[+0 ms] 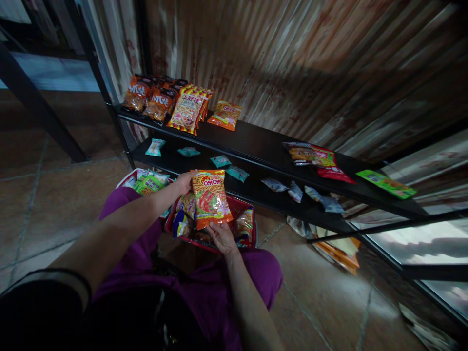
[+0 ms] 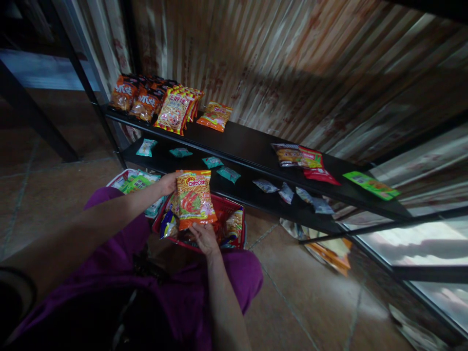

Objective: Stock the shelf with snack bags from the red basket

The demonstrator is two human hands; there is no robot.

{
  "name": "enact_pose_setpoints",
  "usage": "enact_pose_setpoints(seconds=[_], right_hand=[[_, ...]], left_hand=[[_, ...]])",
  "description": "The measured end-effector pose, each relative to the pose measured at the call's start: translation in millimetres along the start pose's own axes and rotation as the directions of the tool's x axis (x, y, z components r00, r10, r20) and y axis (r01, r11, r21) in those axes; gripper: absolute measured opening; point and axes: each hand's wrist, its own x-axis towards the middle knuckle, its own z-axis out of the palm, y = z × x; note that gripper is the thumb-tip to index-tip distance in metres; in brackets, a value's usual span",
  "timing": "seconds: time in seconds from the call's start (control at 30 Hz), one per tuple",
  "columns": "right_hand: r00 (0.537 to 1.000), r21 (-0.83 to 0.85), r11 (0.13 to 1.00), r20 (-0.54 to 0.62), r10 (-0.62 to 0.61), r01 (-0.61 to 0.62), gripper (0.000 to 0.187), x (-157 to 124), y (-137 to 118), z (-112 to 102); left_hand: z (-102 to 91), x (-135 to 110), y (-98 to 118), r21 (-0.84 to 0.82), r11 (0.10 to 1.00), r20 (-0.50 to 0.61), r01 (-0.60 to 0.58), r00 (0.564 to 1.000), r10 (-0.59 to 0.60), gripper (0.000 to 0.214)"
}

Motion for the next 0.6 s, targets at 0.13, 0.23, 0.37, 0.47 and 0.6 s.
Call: enact_pose_setpoints(seconds=[0.13,0.23,0.37,0.47,0.6], right_hand=[[1.000,0.003,1.000,0.012,-0.009,0.009,0.025,-2.7,-1.1,4.2],[1.000,0.025,1.000,0.015,-0.019,0.019,0.030,-4.7,-1.9,7.8],[0.999,0.066,0.997,-0.015,-0.045,0.046,0.034,-3.5,-1.1,7.0],[0.997,0.083,0.994,-0.026,-0.066,0.068,0.033,-0.4,0.4,3.3],[0.994,0.097,0.991,-0.057,-0.090,0.095,0.033,3.4,2.3,0.1]], left_hand=[[-3.9,-11.9,-2.1,0.020,0.997,0.105,0.075,0.991,-0.077,0.012],[-5.8,-17.2,-8.6,0.037,0.995,0.188,0.094,0.977,-0.099,0.010],[-12.3,-21.3,-30.2,0.061,0.995,0.231,0.079,0.969,-0.092,0.011],[-17.8,-26.7,-52.9,0.095,0.991,0.278,0.092,0.954,-0.115,0.018],[-23.7,-39.5,-86.1,0.119,0.989,0.402,0.089,0.906,-0.130,0.034]])
